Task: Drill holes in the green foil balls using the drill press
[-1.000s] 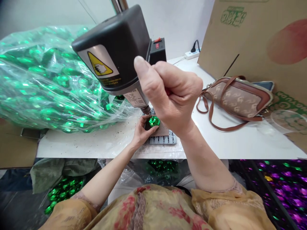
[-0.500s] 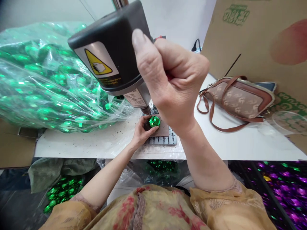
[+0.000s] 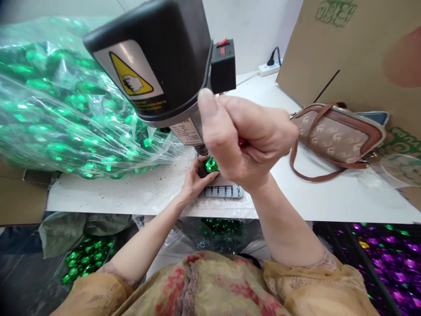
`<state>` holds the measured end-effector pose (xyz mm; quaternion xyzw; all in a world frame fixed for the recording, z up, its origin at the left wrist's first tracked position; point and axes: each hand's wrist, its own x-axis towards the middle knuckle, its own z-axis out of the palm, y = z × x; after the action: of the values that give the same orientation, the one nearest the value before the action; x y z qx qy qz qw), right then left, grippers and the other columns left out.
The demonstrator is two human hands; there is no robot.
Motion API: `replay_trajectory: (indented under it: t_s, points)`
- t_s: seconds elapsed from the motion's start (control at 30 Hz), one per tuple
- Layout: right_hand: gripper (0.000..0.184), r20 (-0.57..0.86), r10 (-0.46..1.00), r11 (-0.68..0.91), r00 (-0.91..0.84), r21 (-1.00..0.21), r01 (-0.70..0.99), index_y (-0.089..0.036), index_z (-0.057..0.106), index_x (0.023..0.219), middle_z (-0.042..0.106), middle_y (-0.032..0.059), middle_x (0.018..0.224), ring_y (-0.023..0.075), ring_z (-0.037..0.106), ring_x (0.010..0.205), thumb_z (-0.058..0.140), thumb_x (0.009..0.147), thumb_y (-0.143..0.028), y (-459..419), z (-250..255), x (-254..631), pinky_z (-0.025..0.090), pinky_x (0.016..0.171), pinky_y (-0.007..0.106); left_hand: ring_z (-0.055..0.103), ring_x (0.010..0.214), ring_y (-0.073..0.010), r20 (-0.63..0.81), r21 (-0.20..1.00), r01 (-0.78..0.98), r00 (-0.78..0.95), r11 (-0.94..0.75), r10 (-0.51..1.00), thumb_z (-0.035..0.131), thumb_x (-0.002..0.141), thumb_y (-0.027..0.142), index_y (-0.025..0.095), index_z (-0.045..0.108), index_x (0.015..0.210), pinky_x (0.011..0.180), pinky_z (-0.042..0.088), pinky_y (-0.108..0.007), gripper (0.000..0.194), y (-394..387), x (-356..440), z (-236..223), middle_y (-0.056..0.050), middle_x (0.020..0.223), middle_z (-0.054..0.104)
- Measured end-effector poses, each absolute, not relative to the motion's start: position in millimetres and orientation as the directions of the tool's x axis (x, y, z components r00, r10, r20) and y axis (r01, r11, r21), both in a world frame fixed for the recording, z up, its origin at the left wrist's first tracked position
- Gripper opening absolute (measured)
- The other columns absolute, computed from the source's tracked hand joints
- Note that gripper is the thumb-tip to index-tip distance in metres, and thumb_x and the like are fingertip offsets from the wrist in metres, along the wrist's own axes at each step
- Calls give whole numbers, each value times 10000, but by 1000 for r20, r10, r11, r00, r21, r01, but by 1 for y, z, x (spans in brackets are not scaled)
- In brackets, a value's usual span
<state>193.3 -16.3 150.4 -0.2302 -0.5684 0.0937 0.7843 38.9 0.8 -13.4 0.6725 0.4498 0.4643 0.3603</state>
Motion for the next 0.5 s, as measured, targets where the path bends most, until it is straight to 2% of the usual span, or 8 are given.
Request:
replay_trajectory:
  t_s: [0.13,0.23,0.33,0.4,0.5]
  points:
    - [519,845,400,882,354,-460,103,-213,314,508,260,-22,489,99,242,440,576,904,-423,-10,137,194,241,501,362,658,1031,-237,303,900,272,175,-341,937,789,789,529,213,585,1143,920,520,-377,516,0,39,-12,-70,1087,690]
    - [582,879,333,918,342,-385,95,-199,249,513,238,-23,463,94,217,440,579,890,-496,-5,130,194,224,487,353,659,1031,-236,302,902,268,167,-339,938,795,789,514,219,582,1152,919,519,-376,514,0,39,-13,-71,1102,687]
    - [600,891,289,927,349,-352,131,-193,243,521,284,-21,451,81,246,417,571,885,-539,-3,128,194,199,455,332,657,1026,-235,300,903,269,167,-336,939,798,789,501,218,579,1152,914,516,-374,509,-1,38,-14,-70,1102,684]
    - [576,902,243,938,356,-312,150,-192,228,523,302,-24,446,74,264,394,577,894,-461,-1,127,195,197,432,319,656,1018,-233,299,901,274,171,-337,939,793,795,497,218,577,1155,906,517,-372,504,-1,38,-13,-69,1097,684]
    - [518,928,162,965,335,-220,143,-194,190,540,240,-43,429,70,247,360,569,884,-279,2,125,196,209,402,302,654,1020,-230,297,899,282,170,-336,939,782,804,501,221,571,1167,904,517,-368,504,-1,38,-14,-72,1110,684]
